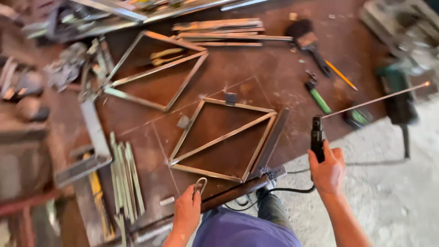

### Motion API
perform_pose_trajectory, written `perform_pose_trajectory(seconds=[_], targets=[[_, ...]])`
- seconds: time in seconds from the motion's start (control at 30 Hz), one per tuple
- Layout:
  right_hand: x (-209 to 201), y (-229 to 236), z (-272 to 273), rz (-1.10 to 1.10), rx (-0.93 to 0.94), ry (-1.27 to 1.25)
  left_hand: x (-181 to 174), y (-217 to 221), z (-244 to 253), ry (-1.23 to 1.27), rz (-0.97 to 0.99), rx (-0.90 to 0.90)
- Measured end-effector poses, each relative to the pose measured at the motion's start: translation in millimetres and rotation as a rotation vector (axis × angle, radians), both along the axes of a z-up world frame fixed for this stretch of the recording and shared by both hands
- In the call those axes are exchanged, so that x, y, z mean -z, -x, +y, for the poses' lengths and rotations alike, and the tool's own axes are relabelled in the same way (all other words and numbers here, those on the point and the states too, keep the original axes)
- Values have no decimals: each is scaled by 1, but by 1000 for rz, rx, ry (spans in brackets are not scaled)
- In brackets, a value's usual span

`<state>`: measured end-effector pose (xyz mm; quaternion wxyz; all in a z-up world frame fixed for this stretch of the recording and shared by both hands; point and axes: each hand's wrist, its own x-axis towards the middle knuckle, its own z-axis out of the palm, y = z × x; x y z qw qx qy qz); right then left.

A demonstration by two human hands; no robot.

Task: The person welds metal pieces into triangular frames on a workbench. They use a welding torch to tack and weld joints, then reposition and clamp the pieces to assemble additional frames.

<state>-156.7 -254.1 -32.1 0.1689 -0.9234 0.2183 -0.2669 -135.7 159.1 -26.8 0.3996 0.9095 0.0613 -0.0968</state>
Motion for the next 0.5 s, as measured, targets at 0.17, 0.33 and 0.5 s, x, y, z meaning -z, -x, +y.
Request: perform_pose_trajectory(seconds=[0.17,0.33,0.5], targets=[[28,-54,-43,92,-88,201,18,47,-19,46,270,-380],[24,-69,-54,122,-161,178,-13,56,-55,185,197,-638],[28,-70,-63,135,-214,245,-13,32,-64,129,176,-662]])
